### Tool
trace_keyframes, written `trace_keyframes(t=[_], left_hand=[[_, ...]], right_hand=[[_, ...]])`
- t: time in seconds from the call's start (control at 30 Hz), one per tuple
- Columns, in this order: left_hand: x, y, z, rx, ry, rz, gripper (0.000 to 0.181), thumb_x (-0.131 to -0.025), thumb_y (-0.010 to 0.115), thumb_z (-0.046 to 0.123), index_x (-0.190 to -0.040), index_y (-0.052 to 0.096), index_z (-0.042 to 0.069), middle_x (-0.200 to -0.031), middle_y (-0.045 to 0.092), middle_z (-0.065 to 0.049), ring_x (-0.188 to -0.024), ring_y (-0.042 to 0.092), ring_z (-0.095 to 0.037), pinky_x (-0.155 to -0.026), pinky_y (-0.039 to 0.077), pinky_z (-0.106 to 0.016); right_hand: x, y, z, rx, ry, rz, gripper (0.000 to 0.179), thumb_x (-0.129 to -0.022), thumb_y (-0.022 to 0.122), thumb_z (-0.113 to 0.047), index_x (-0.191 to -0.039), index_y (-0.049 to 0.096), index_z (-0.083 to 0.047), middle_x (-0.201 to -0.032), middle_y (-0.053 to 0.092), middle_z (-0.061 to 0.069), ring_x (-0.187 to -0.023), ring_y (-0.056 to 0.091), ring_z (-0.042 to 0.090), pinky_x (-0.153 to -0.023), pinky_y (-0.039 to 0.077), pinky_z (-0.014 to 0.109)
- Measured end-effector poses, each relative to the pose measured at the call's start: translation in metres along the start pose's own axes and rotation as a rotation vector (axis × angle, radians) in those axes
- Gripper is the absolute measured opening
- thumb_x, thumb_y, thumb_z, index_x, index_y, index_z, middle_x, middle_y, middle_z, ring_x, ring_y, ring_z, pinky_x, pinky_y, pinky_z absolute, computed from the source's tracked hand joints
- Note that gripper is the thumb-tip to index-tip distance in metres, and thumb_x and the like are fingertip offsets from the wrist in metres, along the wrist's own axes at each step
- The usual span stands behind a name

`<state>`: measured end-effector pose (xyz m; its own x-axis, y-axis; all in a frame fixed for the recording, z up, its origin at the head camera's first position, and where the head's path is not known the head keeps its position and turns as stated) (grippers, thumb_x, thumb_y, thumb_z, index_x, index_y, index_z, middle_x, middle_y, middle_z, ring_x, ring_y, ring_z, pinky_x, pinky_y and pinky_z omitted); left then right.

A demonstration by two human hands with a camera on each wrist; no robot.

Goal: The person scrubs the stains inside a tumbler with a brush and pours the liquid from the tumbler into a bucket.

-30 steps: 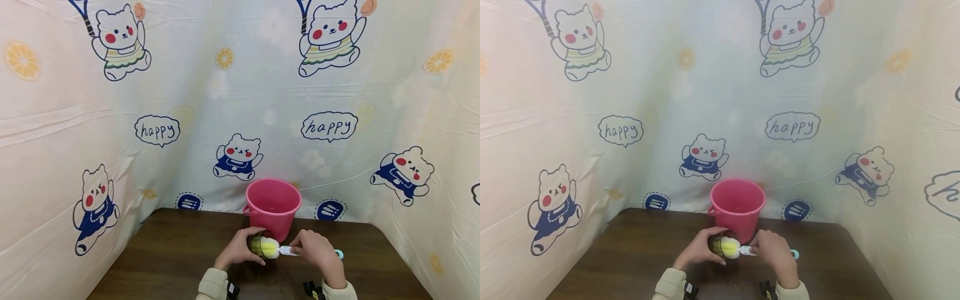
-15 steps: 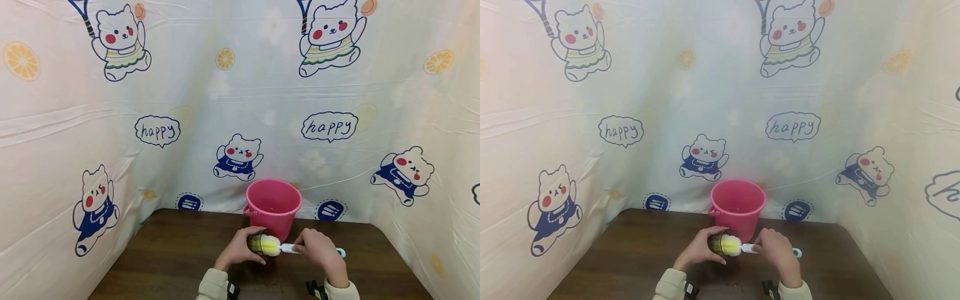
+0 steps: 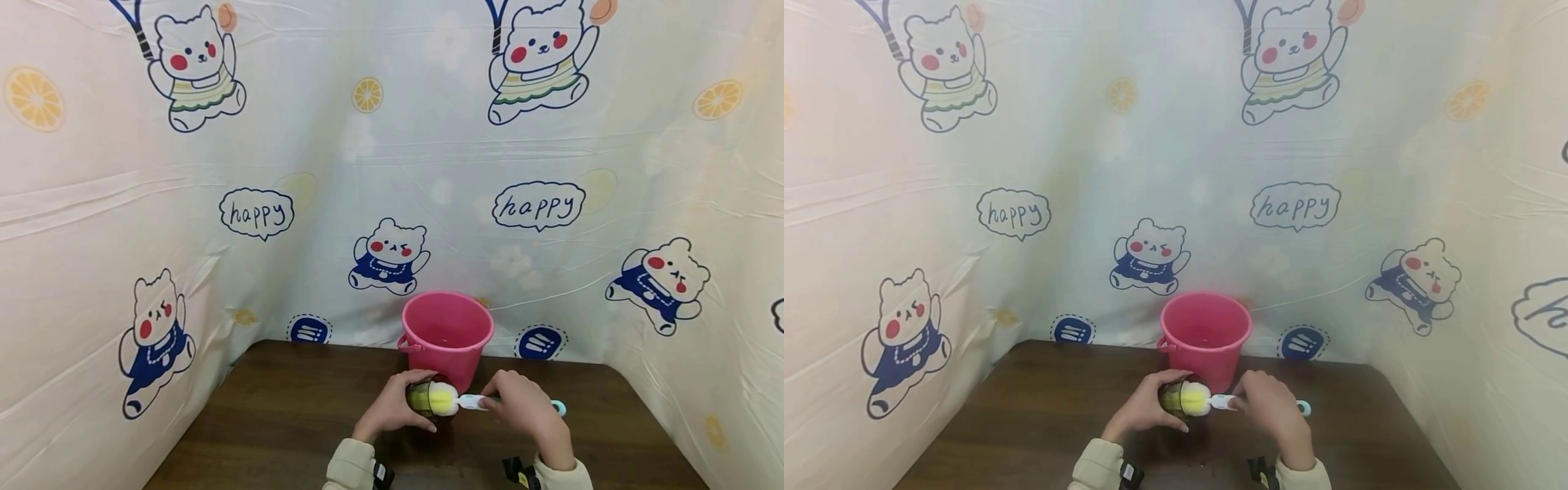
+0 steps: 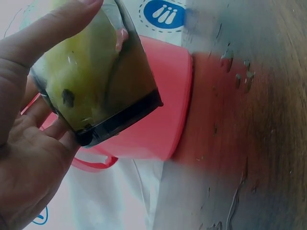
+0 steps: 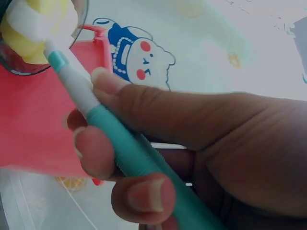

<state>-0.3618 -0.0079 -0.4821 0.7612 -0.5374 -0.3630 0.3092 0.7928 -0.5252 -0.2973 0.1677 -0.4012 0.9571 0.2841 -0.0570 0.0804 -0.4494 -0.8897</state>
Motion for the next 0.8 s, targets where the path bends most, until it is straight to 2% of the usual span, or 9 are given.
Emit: trace_keyframes(t=[0.17, 0.3, 0.43, 0.57, 0.7, 0.8], left_hand=[[0.001, -0.003, -0.002, 0.000, -0.008, 0.017, 0.089, -0.061, 0.100, 0.018, -0.141, 0.061, 0.023, -0.139, 0.062, 0.008, -0.130, 0.055, -0.013, -0.112, 0.045, -0.037], [0.001, -0.004, -0.002, 0.004, -0.007, 0.019, 0.089, -0.061, 0.100, 0.017, -0.141, 0.060, 0.025, -0.139, 0.062, 0.008, -0.130, 0.055, -0.013, -0.112, 0.045, -0.037], [0.001, -0.005, -0.003, 0.002, -0.014, 0.028, 0.090, -0.062, 0.100, 0.018, -0.142, 0.060, 0.025, -0.140, 0.061, 0.007, -0.131, 0.054, -0.014, -0.113, 0.045, -0.039], [0.001, -0.006, -0.004, 0.007, -0.035, 0.037, 0.088, -0.063, 0.100, 0.019, -0.142, 0.060, 0.026, -0.140, 0.061, 0.008, -0.131, 0.054, -0.015, -0.113, 0.044, -0.042], [0.001, -0.004, -0.002, 0.006, -0.024, 0.025, 0.087, -0.063, 0.099, 0.019, -0.141, 0.061, 0.025, -0.139, 0.062, 0.008, -0.131, 0.054, -0.014, -0.112, 0.045, -0.040], [0.001, -0.002, 0.001, 0.002, 0.003, 0.005, 0.087, -0.063, 0.100, 0.020, -0.140, 0.061, 0.023, -0.138, 0.062, 0.007, -0.130, 0.055, -0.013, -0.111, 0.046, -0.037]], right_hand=[[-0.001, 0.003, 0.007, 0.010, 0.074, -0.006, 0.011, -0.089, 0.078, -0.017, -0.079, 0.077, -0.015, -0.058, 0.059, -0.003, -0.056, 0.053, 0.014, -0.055, 0.044, 0.032], [0.002, 0.004, 0.002, -0.010, 0.043, -0.037, 0.010, -0.089, 0.078, -0.018, -0.079, 0.077, -0.015, -0.058, 0.059, -0.002, -0.055, 0.054, 0.014, -0.054, 0.044, 0.032], [0.003, 0.001, -0.005, -0.009, -0.010, -0.027, 0.010, -0.090, 0.076, -0.017, -0.081, 0.077, -0.015, -0.057, 0.058, -0.003, -0.053, 0.053, 0.013, -0.054, 0.044, 0.031], [0.002, -0.001, -0.003, 0.010, 0.027, 0.005, 0.008, -0.091, 0.076, -0.017, -0.083, 0.078, -0.015, -0.058, 0.059, -0.004, -0.055, 0.053, 0.013, -0.056, 0.043, 0.031], [0.002, -0.001, 0.002, 0.016, 0.091, 0.010, 0.005, -0.089, 0.078, -0.017, -0.085, 0.080, -0.014, -0.062, 0.061, -0.004, -0.056, 0.054, 0.013, -0.056, 0.044, 0.032], [0.003, 0.002, 0.001, -0.005, 0.072, -0.013, 0.004, -0.087, 0.080, -0.015, -0.087, 0.081, -0.012, -0.064, 0.063, -0.004, -0.056, 0.055, 0.013, -0.054, 0.045, 0.031]])
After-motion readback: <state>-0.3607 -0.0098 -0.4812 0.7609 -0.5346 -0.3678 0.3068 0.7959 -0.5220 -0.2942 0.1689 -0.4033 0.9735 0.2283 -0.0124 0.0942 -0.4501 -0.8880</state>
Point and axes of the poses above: each hand's wrist, its own x-axis away from the middle knuckle, its own y-axis out of the palm, z = x × y, the point moved 10 cm from there along -x, towards the middle knuckle
